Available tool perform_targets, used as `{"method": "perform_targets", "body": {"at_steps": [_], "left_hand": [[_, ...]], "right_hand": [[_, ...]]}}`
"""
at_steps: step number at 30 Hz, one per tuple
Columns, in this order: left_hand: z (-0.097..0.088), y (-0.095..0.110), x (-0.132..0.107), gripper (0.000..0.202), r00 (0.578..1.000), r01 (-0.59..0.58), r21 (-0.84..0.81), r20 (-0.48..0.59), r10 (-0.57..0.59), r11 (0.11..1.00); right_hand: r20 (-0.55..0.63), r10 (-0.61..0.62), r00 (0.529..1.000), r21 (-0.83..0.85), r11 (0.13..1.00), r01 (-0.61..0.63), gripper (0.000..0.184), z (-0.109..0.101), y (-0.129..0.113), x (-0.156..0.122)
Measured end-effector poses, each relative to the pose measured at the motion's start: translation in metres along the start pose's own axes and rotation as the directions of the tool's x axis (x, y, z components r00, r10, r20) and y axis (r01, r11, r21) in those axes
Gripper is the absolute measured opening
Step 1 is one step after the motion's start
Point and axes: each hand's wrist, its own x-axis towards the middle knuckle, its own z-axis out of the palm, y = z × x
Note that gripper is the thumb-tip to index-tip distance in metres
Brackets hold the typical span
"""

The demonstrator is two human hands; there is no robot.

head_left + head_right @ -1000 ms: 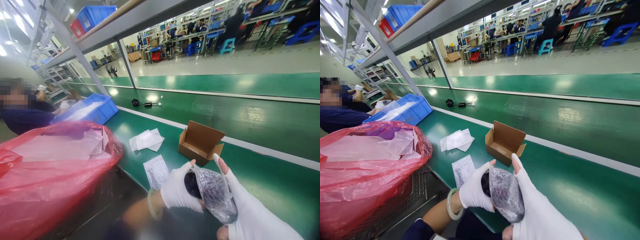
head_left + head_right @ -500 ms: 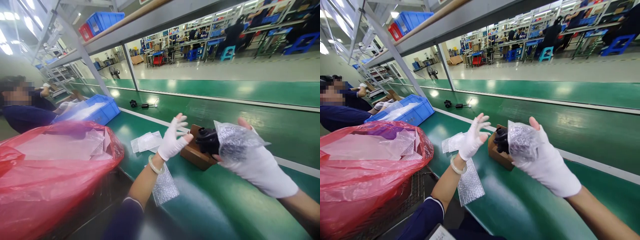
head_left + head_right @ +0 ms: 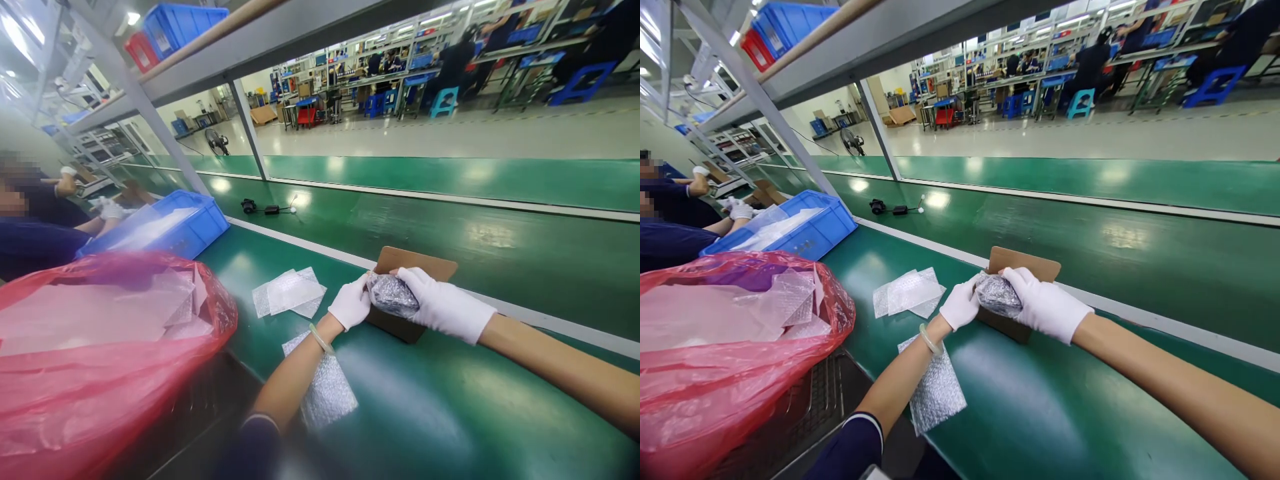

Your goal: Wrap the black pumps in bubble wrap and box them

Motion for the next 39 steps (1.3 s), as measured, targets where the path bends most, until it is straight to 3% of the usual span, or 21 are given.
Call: {"method": "perform_targets", "body": {"at_steps": [4, 7, 9, 12, 20, 23, 27, 30, 32, 35, 39], "left_hand": [[0.006, -0.002, 0.001, 0.059, 1.0, 0.019, 0.017, 0.004, -0.019, 1.0], [0.011, 0.0, 0.002, 0.06, 1.0, 0.029, 0.017, -0.004, -0.029, 0.999], [0.013, 0.002, 0.002, 0.06, 0.999, 0.033, 0.01, -0.011, -0.032, 0.999], [0.015, 0.004, 0.003, 0.06, 0.999, 0.034, -0.013, -0.017, -0.034, 0.999], [0.016, 0.005, -0.001, 0.058, 0.998, 0.035, -0.103, -0.046, -0.04, 0.994], [0.017, 0.001, -0.005, 0.058, 0.998, -0.053, -0.26, -0.046, 0.042, 0.964], [0.019, -0.011, 0.0, 0.071, 0.996, -0.087, -0.437, -0.009, 0.092, 0.895], [0.02, -0.021, 0.011, 0.069, 0.991, -0.099, -0.502, 0.031, 0.132, 0.859], [0.022, -0.027, 0.016, 0.066, 0.99, -0.113, -0.51, 0.015, 0.14, 0.853], [0.027, -0.032, 0.016, 0.068, 0.989, -0.126, -0.512, 0.003, 0.148, 0.85], [0.038, -0.026, 0.008, 0.08, 0.986, -0.144, -0.548, -0.014, 0.163, 0.824]], "right_hand": [[0.228, 0.055, 0.972, -0.101, 0.994, -0.032, 0.058, 0.003, 0.002, 0.011], [0.334, 0.103, 0.937, -0.178, 0.983, -0.045, 0.059, -0.014, -0.012, 0.016], [0.367, 0.119, 0.923, -0.227, 0.973, -0.035, 0.061, -0.03, -0.024, 0.015], [0.355, 0.135, 0.925, -0.306, 0.952, -0.022, 0.043, -0.048, -0.039, 0.013], [0.472, 0.223, 0.853, -0.332, 0.941, -0.062, 0.018, -0.047, -0.038, 0.034], [0.446, 0.171, 0.878, -0.307, 0.951, -0.03, 0.017, -0.049, -0.034, 0.035], [0.337, -0.019, 0.941, -0.256, 0.96, 0.111, 0.05, -0.048, -0.026, 0.03], [0.301, -0.083, 0.95, -0.248, 0.955, 0.162, 0.05, -0.044, -0.023, 0.028], [0.275, -0.059, 0.96, -0.26, 0.956, 0.133, 0.046, -0.043, -0.027, 0.026], [0.219, 0.081, 0.972, -0.312, 0.95, -0.009, 0.039, -0.038, -0.04, 0.022], [0.273, 0.253, 0.928, -0.314, 0.935, -0.163, 0.041, -0.024, -0.053, 0.029]]}}
